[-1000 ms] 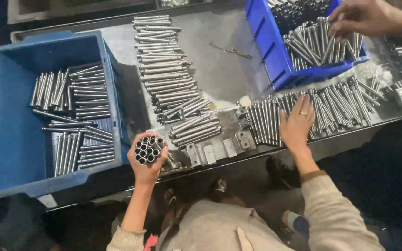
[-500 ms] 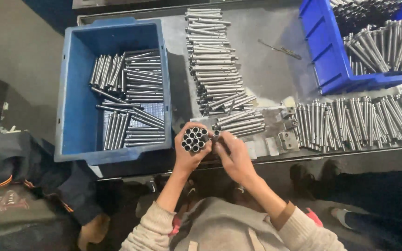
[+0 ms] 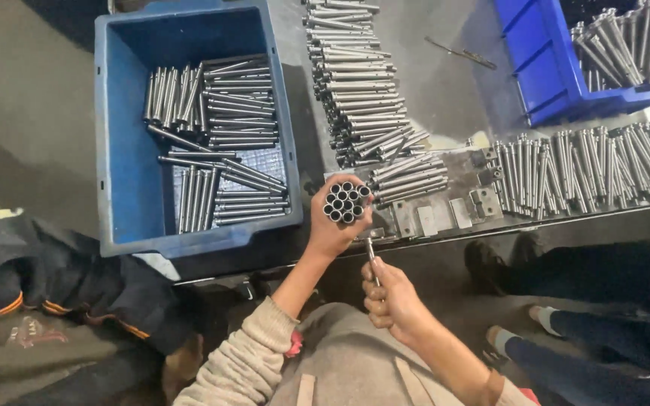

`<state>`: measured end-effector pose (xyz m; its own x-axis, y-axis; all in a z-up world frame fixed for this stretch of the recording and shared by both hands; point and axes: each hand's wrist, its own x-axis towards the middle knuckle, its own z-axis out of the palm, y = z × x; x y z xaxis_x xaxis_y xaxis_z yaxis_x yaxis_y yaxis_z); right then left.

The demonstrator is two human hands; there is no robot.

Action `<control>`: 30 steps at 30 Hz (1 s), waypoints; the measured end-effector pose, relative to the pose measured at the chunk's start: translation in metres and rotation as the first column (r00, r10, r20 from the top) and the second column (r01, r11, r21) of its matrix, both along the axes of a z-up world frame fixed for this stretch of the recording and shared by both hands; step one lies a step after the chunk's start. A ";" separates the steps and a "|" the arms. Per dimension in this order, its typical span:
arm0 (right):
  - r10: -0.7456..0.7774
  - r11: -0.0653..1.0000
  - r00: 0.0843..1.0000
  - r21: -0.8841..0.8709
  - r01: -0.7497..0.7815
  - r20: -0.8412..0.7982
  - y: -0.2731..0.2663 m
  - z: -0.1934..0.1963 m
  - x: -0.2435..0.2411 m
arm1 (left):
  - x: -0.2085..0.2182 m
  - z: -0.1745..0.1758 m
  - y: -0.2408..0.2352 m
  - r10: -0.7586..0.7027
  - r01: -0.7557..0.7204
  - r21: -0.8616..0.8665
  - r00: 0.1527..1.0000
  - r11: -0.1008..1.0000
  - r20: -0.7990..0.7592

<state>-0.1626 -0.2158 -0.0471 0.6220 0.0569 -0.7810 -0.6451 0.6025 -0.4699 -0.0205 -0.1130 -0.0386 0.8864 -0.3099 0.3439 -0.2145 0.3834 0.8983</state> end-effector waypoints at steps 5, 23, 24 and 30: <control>0.038 0.988 0.994 -0.152 -0.022 0.104 0.010 -0.001 0.003 | 0.001 0.001 0.001 -0.012 0.012 -0.024 1.000 1.000 -0.009; 0.762 -0.092 0.604 -0.883 0.460 0.235 -0.140 -0.028 0.030 | -0.002 -0.003 -0.013 0.201 -0.201 0.090 0.980 0.975 0.007; 0.854 -0.092 0.494 -0.890 0.447 0.160 -0.145 -0.042 0.033 | 0.000 -0.002 -0.013 0.216 -0.219 0.119 0.976 0.968 0.037; 0.905 -0.035 0.412 -0.947 0.321 0.106 -0.156 -0.028 0.062 | -0.001 -0.009 -0.018 0.258 -0.261 0.150 0.965 0.954 0.036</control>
<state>-0.1001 -0.3715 -0.0753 0.9407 0.2295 0.2500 0.3279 -0.8043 -0.4955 -0.0219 -0.1311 -0.0480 0.9381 -0.1195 0.3251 -0.3030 0.1718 0.9374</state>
